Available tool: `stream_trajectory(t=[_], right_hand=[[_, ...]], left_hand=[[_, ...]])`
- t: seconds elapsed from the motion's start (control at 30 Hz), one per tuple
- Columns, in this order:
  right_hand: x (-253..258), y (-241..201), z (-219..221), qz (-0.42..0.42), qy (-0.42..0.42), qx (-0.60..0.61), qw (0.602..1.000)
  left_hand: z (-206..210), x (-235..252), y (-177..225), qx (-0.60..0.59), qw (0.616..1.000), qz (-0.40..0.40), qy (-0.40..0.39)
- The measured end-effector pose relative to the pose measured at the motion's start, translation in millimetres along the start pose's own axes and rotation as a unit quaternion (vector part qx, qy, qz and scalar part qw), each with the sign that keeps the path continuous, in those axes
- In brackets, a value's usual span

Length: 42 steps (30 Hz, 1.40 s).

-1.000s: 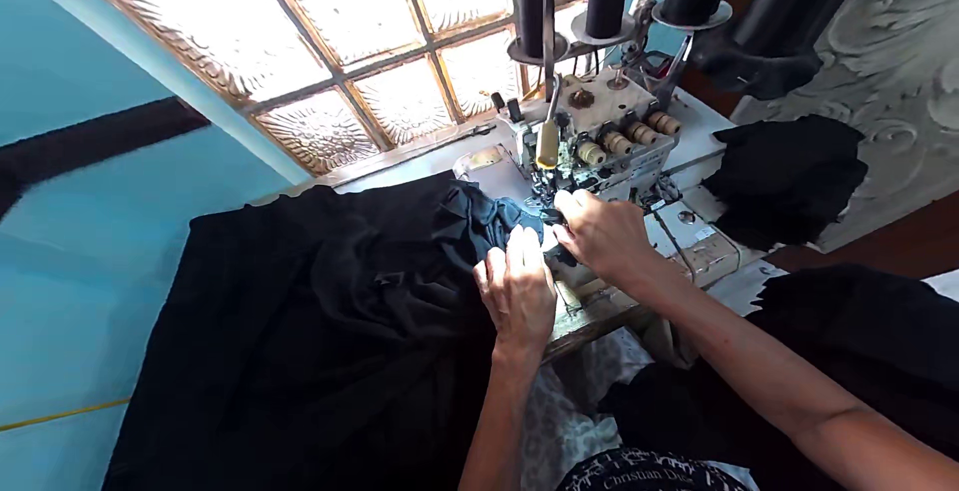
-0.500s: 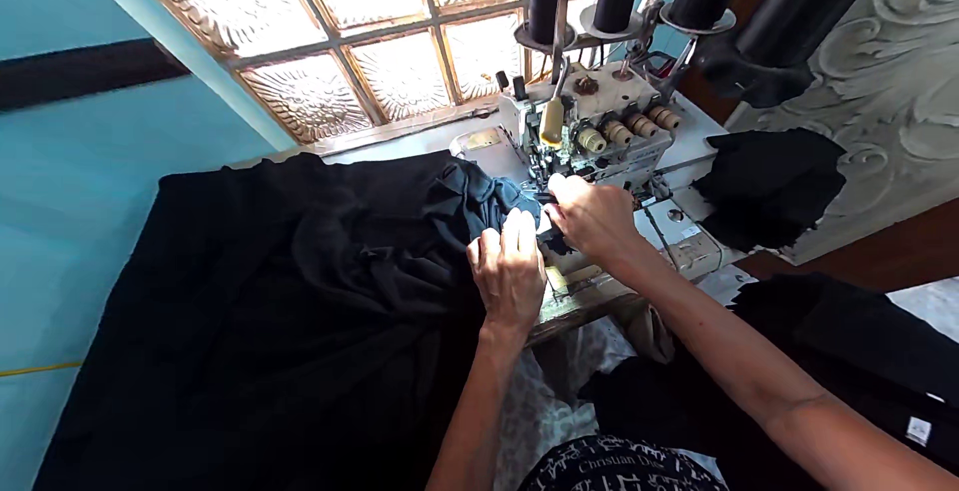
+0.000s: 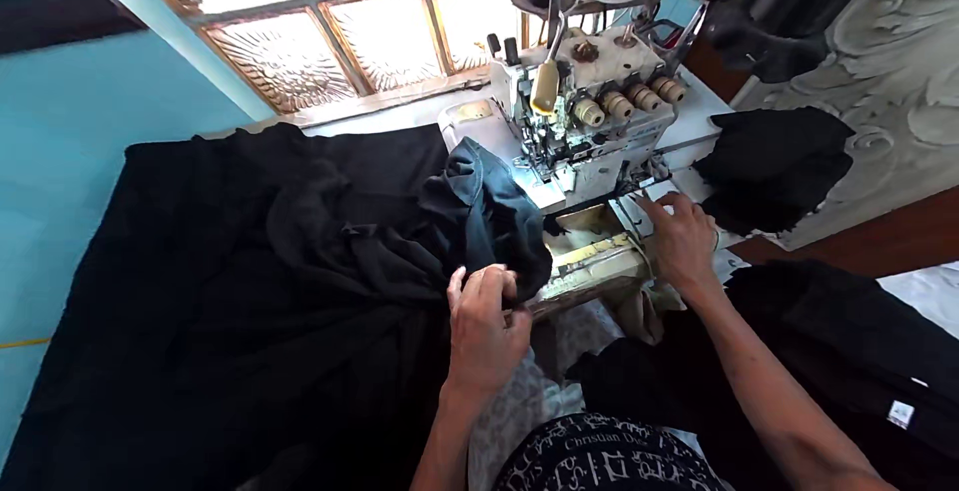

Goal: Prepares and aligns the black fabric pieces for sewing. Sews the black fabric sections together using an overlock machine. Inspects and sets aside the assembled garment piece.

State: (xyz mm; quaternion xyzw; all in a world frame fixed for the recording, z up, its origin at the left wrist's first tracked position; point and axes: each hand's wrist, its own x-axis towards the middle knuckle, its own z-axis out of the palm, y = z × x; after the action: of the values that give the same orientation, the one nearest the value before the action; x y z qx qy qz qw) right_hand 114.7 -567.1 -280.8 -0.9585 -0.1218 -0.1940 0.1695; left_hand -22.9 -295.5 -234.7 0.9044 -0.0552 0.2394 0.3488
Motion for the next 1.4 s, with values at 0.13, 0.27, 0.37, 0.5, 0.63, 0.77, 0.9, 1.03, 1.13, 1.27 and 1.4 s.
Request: stream_trajectory(t=[0.13,0.27,0.37,0.5,0.63,0.77,0.9,1.03,1.13,1.27,1.4], right_hand=[[-4.2,-2.5,-5.5,-0.001,-0.022,0.041,0.999],[0.0,-49.6,-38.0,-0.105,0.012,0.18,0.978],[6.0,-91.6,-62.1,-0.259,0.018,0.274,0.926],[18.6,-128.9,-59.0,-0.427,-0.115,0.247,0.862],[29.0,-129.3,-47.2,-0.452,-0.216,0.2,0.842],[27.1,-121.2,-53.3,-0.45,-0.165,0.311,0.821],[20.3,-117.4,-55.5,-0.432,-0.117,0.359,0.819],[11.9,-116.8,-46.4,-0.385,-0.134,0.363,0.838],[7.1,-118.1,-41.2,-0.381,-0.089,0.332,0.858],[4.5,-119.9,-34.7,-0.408,0.007,0.246,0.879],[7.1,-118.2,-21.0,-0.383,0.076,0.186,0.901]], left_hand=[[-0.4,-1.3,3.6,-0.047,0.997,0.0,-0.063],[-2.1,-4.0,10.9,-0.043,0.996,-0.006,-0.078],[-5.2,-10.3,15.4,-0.023,0.997,0.008,-0.078],[-13.8,-16.5,17.8,-0.008,0.996,0.039,-0.078],[-23.0,-21.3,11.4,-0.016,0.997,0.011,-0.068],[-18.8,-22.0,-0.2,-0.072,0.994,-0.054,-0.058],[-13.1,-13.9,2.8,-0.135,0.99,-0.049,0.016],[-8.9,-11.3,8.5,-0.126,0.986,-0.018,0.107],[-4.4,-10.7,9.1,-0.103,0.987,0.022,0.125],[4.7,-9.6,4.4,-0.012,0.984,0.07,0.164],[11.5,-7.7,1.7,0.124,0.954,0.156,0.224]])
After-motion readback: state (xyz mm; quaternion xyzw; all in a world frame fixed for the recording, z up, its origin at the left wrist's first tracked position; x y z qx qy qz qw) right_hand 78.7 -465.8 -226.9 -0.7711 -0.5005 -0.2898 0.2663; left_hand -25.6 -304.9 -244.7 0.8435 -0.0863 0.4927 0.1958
